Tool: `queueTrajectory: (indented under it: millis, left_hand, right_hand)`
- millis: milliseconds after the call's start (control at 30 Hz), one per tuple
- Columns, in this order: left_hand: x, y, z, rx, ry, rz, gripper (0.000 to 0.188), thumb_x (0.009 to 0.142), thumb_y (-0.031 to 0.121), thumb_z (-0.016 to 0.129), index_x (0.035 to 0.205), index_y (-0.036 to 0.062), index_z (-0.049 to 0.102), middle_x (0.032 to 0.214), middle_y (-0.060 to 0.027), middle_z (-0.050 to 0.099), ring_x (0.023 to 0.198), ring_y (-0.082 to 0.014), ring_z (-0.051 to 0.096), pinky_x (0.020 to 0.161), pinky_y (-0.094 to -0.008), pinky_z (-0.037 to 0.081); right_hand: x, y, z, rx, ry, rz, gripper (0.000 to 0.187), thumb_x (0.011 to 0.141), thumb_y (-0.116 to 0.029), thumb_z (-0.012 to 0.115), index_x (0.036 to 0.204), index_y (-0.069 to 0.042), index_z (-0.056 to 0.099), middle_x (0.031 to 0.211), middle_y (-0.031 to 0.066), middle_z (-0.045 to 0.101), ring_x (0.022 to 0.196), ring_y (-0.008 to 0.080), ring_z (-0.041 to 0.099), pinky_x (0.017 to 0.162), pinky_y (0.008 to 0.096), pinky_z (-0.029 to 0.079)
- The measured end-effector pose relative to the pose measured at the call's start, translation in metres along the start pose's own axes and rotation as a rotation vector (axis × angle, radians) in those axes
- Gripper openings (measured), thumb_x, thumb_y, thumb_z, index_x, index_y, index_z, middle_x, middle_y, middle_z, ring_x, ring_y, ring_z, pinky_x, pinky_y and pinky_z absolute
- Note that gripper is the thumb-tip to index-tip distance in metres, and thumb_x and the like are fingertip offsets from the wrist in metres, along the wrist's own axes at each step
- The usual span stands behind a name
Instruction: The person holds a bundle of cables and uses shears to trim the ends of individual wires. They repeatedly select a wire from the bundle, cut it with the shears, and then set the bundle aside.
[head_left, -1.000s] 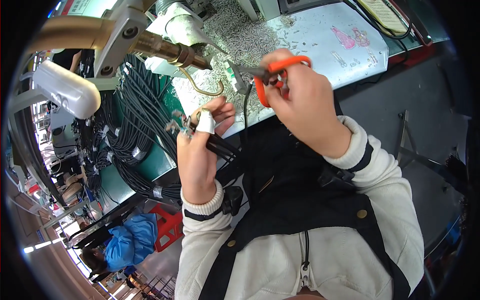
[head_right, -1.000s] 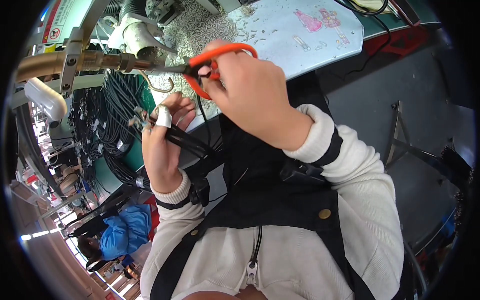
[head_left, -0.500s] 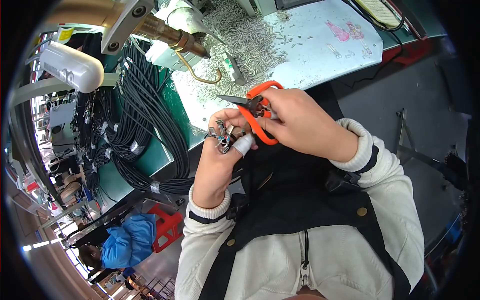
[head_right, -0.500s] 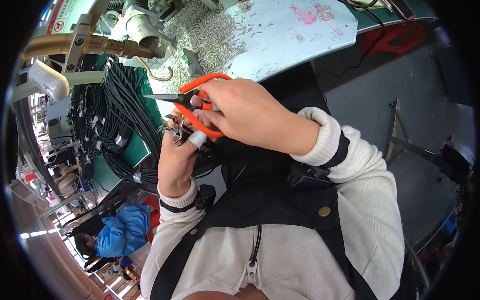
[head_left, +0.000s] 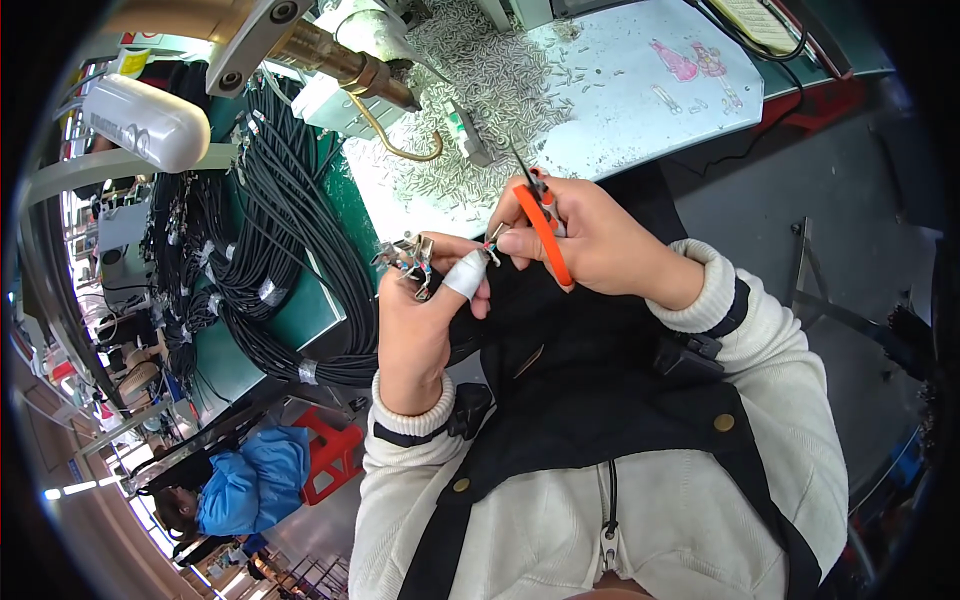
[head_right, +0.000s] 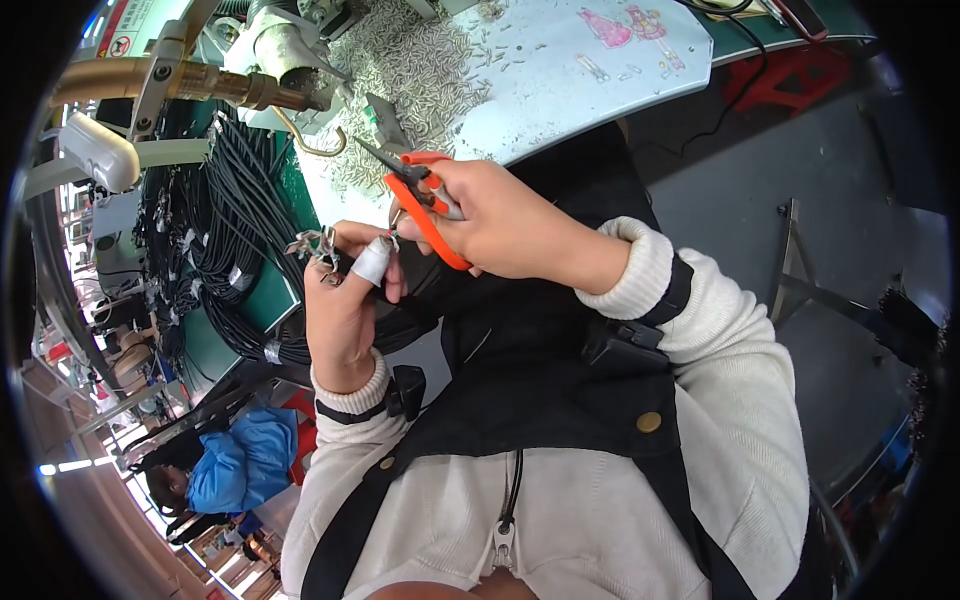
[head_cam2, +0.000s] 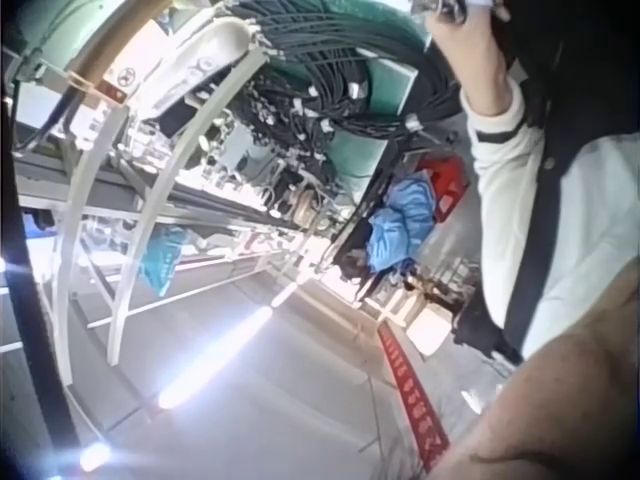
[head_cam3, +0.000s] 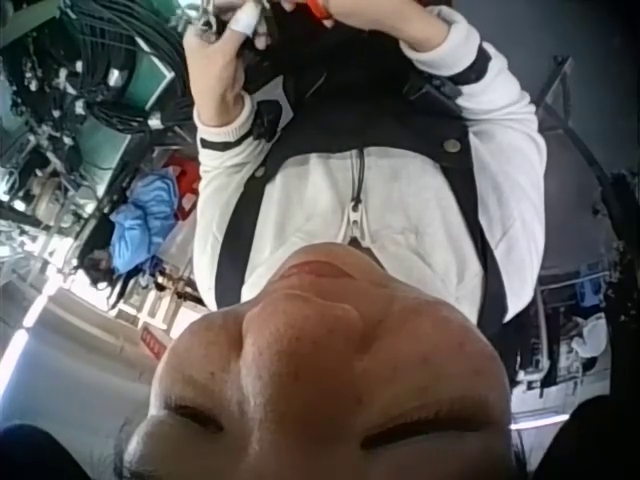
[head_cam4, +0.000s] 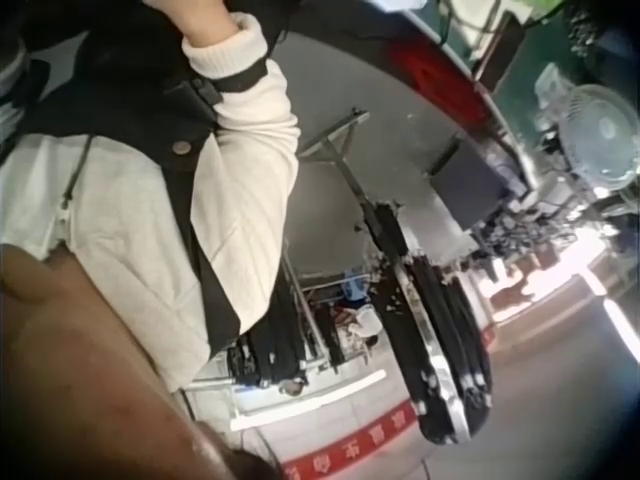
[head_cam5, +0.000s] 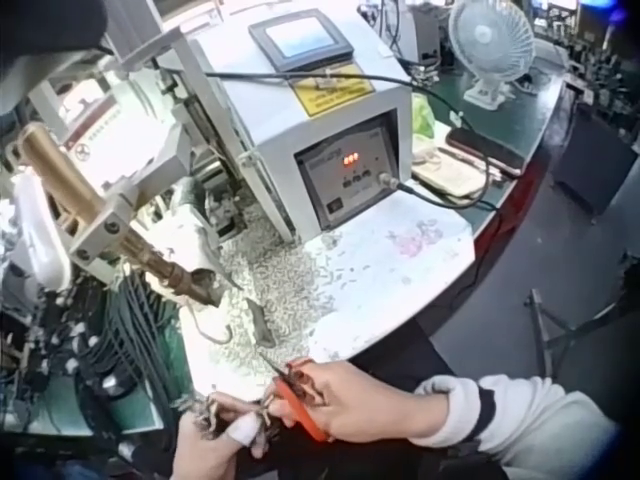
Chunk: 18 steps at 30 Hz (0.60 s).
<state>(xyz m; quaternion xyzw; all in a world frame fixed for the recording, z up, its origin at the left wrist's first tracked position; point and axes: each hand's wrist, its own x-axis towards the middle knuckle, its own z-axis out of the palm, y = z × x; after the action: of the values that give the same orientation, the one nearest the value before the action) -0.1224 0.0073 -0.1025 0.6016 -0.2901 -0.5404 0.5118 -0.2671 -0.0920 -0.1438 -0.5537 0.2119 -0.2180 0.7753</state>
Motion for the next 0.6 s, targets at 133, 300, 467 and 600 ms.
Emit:
queueTrajectory:
  millis: [133, 300, 467, 600]
  left_hand:
    - [-0.006, -0.005, 0.0, -0.059, 0.177, 0.107, 0.009, 0.073, -0.004, 0.06, 0.08, -0.0031, 0.056, 0.067, -0.004, 0.054, 0.06, -0.0078, 0.05, 0.055, -0.0173, 0.038]
    - [-0.008, -0.011, 0.007, 0.335, 0.316, 0.362, 0.01, 0.072, -0.002, 0.062, 0.08, -0.0021, 0.056, 0.069, -0.0022, 0.055, 0.059, -0.0055, 0.048, 0.053, -0.0167, 0.036]
    - [-0.003, -0.011, 0.017, 0.318, 0.326, 0.521, 0.015, 0.068, -0.005, 0.064, 0.082, -0.002, 0.057, 0.07, -0.0021, 0.055, 0.06, -0.0077, 0.048, 0.055, -0.0193, 0.037]
    - [-0.003, -0.019, 0.014, 0.497, 0.282, 0.698, 0.022, 0.066, -0.006, 0.064, 0.087, -0.0026, 0.057, 0.072, -0.0039, 0.056, 0.063, -0.0104, 0.05, 0.057, -0.0205, 0.039]
  right_hand:
    - [0.002, 0.005, 0.005, -0.623, 0.209, -0.686, 0.024, 0.075, -0.01, 0.065, 0.096, 0.0, 0.056, 0.063, 0.0035, 0.055, 0.05, 0.0087, 0.049, 0.045, 0.0174, 0.036]
    - [-0.007, 0.002, 0.009, -0.912, 0.291, -0.941, 0.024, 0.073, -0.007, 0.066, 0.094, 0.0, 0.056, 0.065, 0.0062, 0.057, 0.051, 0.0113, 0.053, 0.045, 0.0189, 0.038]
    - [-0.005, 0.012, 0.01, -0.509, 0.215, -0.542, 0.02, 0.075, -0.006, 0.064, 0.092, 0.0, 0.056, 0.068, 0.0086, 0.059, 0.054, 0.0123, 0.057, 0.046, 0.0207, 0.041]
    - [-0.01, 0.007, 0.016, -0.548, 0.227, -0.357, 0.014, 0.078, -0.007, 0.061, 0.088, 0.0, 0.055, 0.068, 0.0079, 0.059, 0.055, 0.0114, 0.058, 0.047, 0.0216, 0.042]
